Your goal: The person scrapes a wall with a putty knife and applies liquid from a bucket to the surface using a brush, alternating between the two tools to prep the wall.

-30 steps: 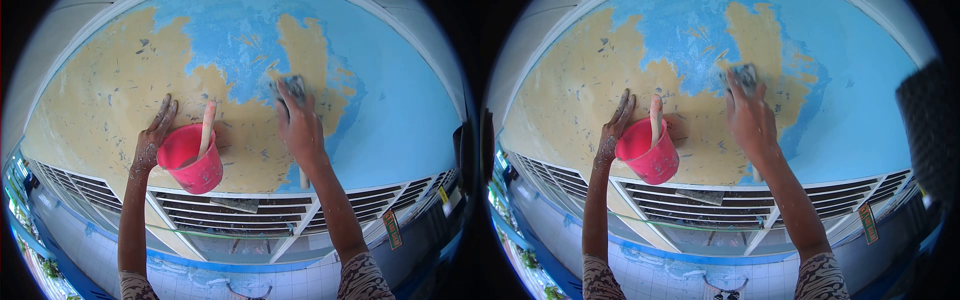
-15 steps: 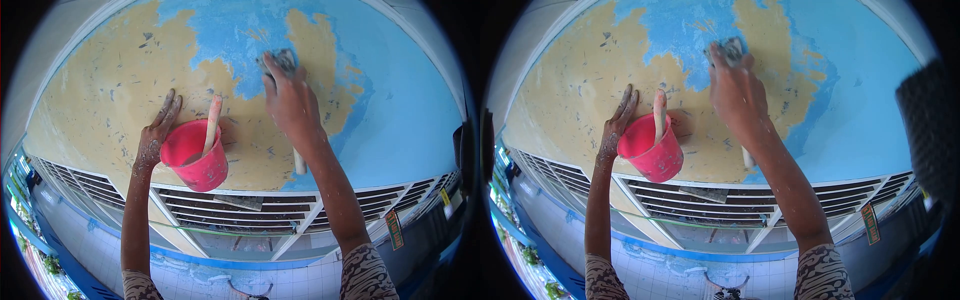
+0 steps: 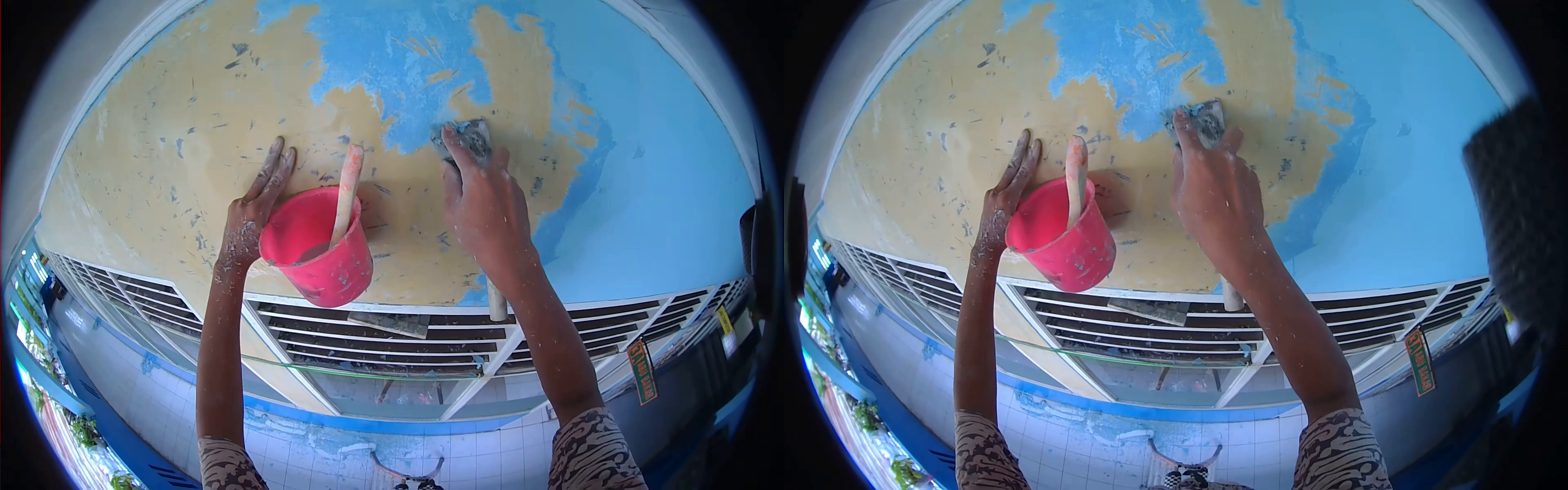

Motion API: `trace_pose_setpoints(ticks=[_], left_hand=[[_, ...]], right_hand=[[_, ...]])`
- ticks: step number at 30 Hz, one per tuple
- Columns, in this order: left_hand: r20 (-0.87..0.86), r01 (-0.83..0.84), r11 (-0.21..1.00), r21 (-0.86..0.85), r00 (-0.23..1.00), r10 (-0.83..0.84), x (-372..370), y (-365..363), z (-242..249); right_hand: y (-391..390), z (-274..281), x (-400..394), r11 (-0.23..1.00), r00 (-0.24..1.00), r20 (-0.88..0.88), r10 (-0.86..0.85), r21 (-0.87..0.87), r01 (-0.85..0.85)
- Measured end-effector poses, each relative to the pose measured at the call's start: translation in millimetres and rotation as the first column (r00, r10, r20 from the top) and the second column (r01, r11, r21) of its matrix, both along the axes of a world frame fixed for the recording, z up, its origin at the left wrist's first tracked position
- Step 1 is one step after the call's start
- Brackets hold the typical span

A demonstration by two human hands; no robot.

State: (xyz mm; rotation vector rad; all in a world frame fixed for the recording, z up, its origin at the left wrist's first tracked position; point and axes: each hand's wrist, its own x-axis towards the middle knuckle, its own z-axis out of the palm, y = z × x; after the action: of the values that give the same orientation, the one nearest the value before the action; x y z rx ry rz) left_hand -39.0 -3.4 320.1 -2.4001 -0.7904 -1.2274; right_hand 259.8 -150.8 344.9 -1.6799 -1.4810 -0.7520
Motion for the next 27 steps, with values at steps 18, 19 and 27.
trace_pose_setpoints(ticks=[18, 19, 27], left_hand=[[0.035, -0.026, 0.999, -0.019, 0.999, 0.026, -0.8, 4.0, 0.3], [0.022, -0.041, 0.999, -0.031, 0.999, 0.042, 0.0, 3.0, -0.2], [0.022, -0.023, 0.998, -0.053, 0.999, 0.024, 0.4, 2.5, -2.8]], right_hand=[[5.7, -22.5, 4.9, 0.988, 0.994, 0.072, 0.082, 0.122, -0.09], [-1.0, -44.9, 13.0, 0.992, 0.996, 0.052, 0.071, 0.099, -0.076], [21.6, 32.6, -30.2, 0.996, 0.996, -0.063, 0.063, 0.067, -0.059]])
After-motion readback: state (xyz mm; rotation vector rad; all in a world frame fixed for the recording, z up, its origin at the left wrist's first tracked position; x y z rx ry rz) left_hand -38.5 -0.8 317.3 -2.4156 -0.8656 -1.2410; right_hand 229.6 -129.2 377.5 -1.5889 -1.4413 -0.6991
